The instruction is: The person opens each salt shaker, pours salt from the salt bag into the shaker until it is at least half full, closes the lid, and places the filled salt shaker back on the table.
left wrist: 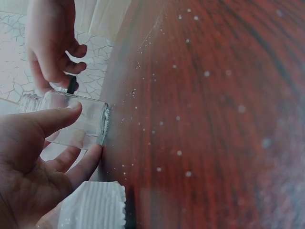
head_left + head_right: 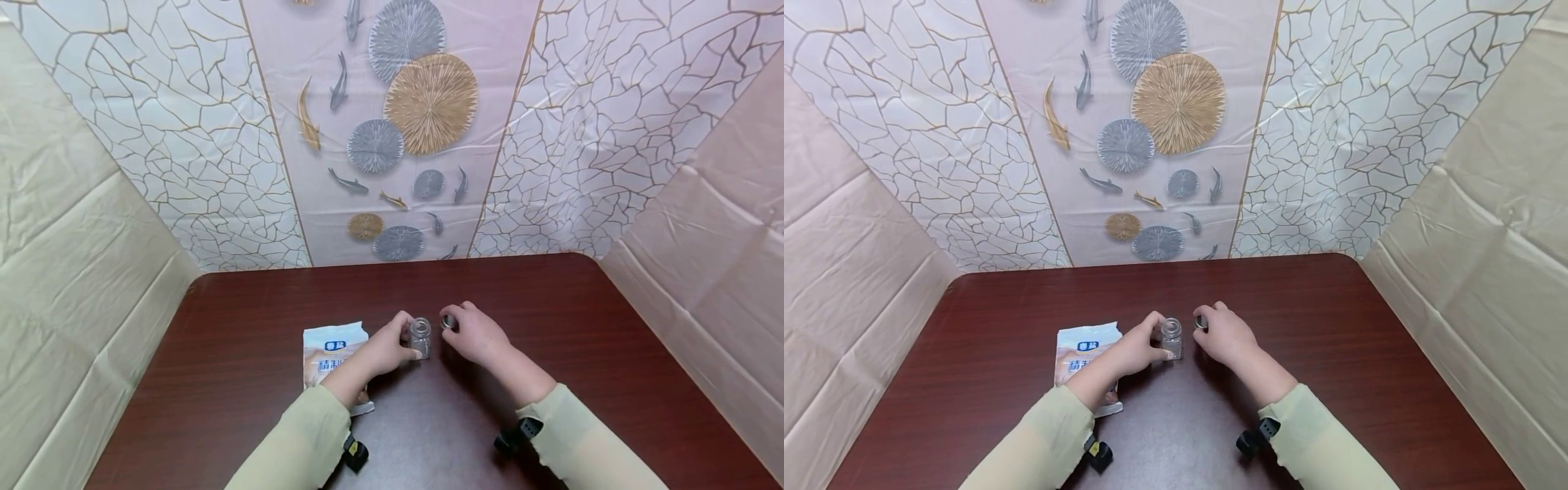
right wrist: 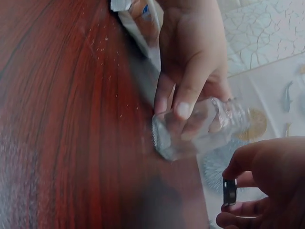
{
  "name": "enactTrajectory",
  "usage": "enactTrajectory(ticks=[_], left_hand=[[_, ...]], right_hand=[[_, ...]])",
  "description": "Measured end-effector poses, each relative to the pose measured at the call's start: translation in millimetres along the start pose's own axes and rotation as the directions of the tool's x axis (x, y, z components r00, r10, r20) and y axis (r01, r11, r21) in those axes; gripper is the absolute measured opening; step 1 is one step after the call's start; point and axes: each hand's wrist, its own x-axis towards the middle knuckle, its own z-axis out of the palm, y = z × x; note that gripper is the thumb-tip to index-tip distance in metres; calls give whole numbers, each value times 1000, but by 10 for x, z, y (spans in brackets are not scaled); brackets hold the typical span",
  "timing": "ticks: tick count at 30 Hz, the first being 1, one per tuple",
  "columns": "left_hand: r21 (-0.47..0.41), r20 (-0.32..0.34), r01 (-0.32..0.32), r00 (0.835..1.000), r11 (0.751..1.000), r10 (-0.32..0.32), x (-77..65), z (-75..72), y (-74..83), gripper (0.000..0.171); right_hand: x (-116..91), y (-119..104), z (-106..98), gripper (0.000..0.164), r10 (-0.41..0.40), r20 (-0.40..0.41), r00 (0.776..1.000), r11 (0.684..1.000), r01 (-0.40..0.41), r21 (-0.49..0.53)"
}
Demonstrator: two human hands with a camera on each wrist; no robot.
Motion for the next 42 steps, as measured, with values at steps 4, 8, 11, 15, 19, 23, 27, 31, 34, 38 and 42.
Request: enactTrajectory(ticks=[4,8,11,15,19,23,27,31,34,38,42], left_hand=[[1,-1,9,1000,1000,-9,5,5,6,44],[9,2,16,1000,1000,-16,4,1,17,43],[10,6,18,1000,1000,-18,13,-3,20,43],[12,12,20,1000,1000,-20,26,-7,22,43],[18,10,18,1000,1000,-18,29,-8,21,43],[15,10,11,1000,1000,-12,26,-7,17,44],[5,7,8,1000,1000,-8,21,-4,18,43],[17,0,18,1000,1000,-18,18,-1,20,43],[27,-8,32,999,999,-32,10,4,29,43],[33,-23,46,999,998,-45,-4,18,42,44],[32,-34,56,998,998,-55,-11,46,41,45]], right_hand=[[26,68,41,34,17,18,1000,1000,-16,-20],[52,132,76,36,21,29,999,1000,-20,-24],[73,181,102,37,24,34,999,999,-23,-23],[95,229,127,38,27,37,999,999,-26,-26],[110,255,148,38,28,46,999,999,-26,-26],[116,260,168,37,36,62,997,999,-34,-24],[117,257,178,36,39,68,997,999,-37,-31],[120,258,177,35,35,65,997,999,-33,-41],[126,256,178,34,33,64,997,999,-31,-45],[135,256,191,37,38,63,997,998,-35,-45],[137,265,216,40,45,63,997,998,-43,-40]])
